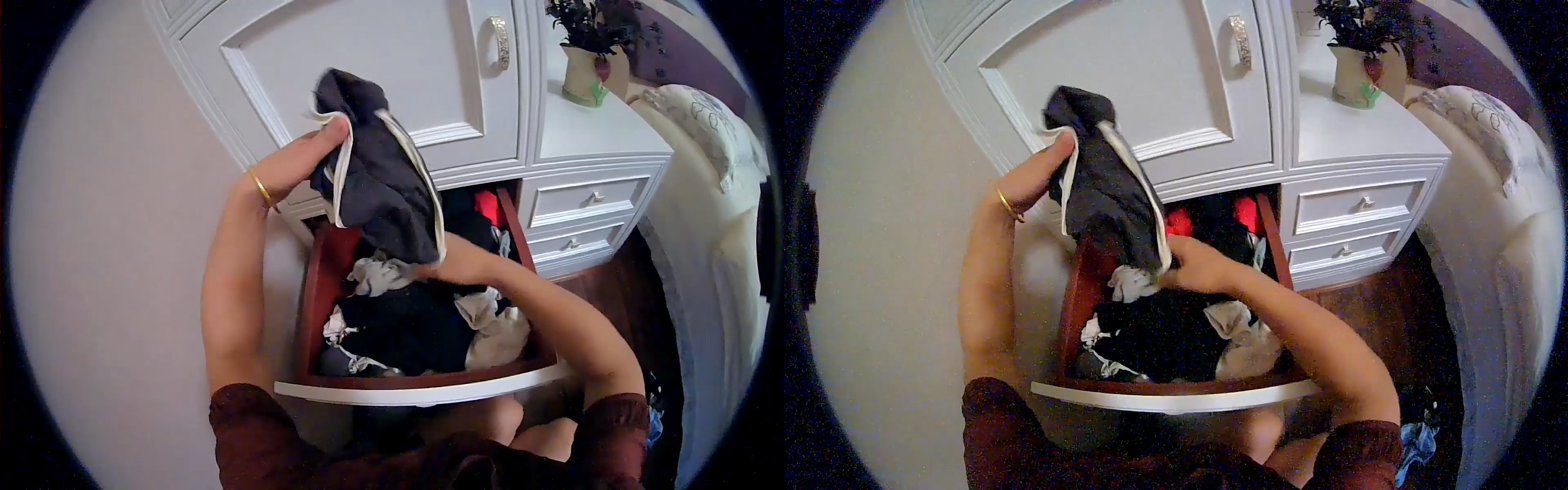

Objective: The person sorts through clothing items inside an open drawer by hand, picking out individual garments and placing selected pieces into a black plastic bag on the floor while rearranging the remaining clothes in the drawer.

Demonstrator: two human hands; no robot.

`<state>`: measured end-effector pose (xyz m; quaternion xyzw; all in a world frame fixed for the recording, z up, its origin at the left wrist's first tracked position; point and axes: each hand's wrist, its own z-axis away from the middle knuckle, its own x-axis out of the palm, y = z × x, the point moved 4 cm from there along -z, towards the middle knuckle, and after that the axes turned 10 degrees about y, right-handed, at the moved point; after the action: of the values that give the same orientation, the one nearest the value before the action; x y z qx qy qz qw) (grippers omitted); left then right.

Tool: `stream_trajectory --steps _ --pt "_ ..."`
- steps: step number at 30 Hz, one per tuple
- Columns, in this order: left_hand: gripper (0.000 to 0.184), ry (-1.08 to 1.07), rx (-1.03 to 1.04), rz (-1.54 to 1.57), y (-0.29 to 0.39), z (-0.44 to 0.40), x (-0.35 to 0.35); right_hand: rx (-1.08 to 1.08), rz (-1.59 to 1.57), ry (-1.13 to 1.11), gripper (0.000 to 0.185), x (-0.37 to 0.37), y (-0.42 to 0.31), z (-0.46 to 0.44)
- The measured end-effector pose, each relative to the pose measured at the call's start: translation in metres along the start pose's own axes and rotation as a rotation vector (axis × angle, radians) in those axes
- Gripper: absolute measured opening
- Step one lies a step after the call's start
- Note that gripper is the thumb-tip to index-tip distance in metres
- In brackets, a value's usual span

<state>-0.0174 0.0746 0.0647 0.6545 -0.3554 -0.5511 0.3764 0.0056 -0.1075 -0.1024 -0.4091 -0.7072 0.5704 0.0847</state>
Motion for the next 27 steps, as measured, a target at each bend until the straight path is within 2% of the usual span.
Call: stream_trajectory --steps 1,2,3,4,5,6,8,9,10,11,12,13,14,16,17,18,20,21,24,27 --pt "0.068 -0.025 -0.052 -0.066 0.003 0.0 0.009 0.085 -0.257 0.048 0.049 -0.008 -0.003 0.002" --pt "0.063 -0.017 0.051 -0.036 0.0 -0.008 0.015 0.167 -0.513 0.1 0.052 -0.018 -0.006 0.004" --pt "0.062 -0.013 0.068 -0.08 0.003 -0.009 0.021 0.371 -0.628 0.157 0.051 -0.032 -0.033 0.016" --pt "0.06 -0.011 0.085 -0.124 0.004 -0.008 0.029 0.445 -0.819 0.138 0.051 -0.039 -0.028 0.02" --pt "0.058 0.05 0.212 -0.126 0.006 -0.009 0.037 0.45 -0.836 0.127 0.054 -0.046 -0.027 0.026" --pt "0.058 0.039 0.223 -0.181 0.005 -0.016 0.038 0.455 -0.852 0.114 0.058 -0.05 -0.031 0.031" --pt "0.058 0.025 0.24 -0.294 0.004 -0.028 0.035 0.445 -0.85 0.145 0.06 -0.053 -0.032 0.04" --pt "0.059 0.037 0.299 -0.155 0.017 -0.021 0.043 0.432 -0.724 0.224 0.057 -0.056 -0.026 0.043" --pt "0.059 0.068 0.272 -0.096 0.018 -0.023 0.042 0.421 -0.599 0.299 0.055 -0.058 -0.016 0.045" --pt "0.06 0.101 0.245 -0.038 0.02 -0.027 0.039 0.34 -0.561 0.211 0.041 -0.06 0.0 0.045" --pt "0.06 0.137 0.216 0.019 0.023 -0.029 0.037 0.383 -0.459 0.343 0.016 -0.061 -0.002 0.047" --pt "0.06 0.223 0.329 0.036 0.031 -0.027 0.036 0.315 -0.421 0.39 0.01 -0.069 -0.002 0.047" --pt "0.06 0.232 0.338 0.022 0.035 -0.023 0.034 0.249 -0.385 0.435 0.007 -0.083 0.0 0.047" --pt "0.061 0.245 0.355 -0.008 0.052 -0.01 0.033 0.227 -0.372 0.628 0.009 -0.12 -0.018 0.047" --pt "0.055 0.237 0.363 -0.054 0.051 -0.01 0.029 0.122 -0.316 0.697 0.009 -0.147 -0.022 0.046" --pt "0.052 0.229 0.453 -0.169 0.05 -0.011 0.025 0.017 -0.256 0.767 0.01 -0.173 -0.026 0.045" --pt "0.046 0.207 0.641 -0.398 0.045 -0.016 0.023 -0.056 -0.451 0.976 0.01 -0.207 -0.048 0.05" --pt "0.035 0.124 0.566 -0.335 0.039 -0.018 0.025 -0.067 -0.483 0.978 0.01 -0.217 -0.061 0.052" --pt "0.032 0.052 0.475 -0.465 0.04 -0.017 0.032 -0.075 -0.449 0.975 0.013 -0.234 -0.086 0.062" --pt "0.028 0.047 0.464 -0.295 0.042 -0.017 0.041 -0.03 -0.376 1.034 0.017 -0.238 -0.09 0.066"
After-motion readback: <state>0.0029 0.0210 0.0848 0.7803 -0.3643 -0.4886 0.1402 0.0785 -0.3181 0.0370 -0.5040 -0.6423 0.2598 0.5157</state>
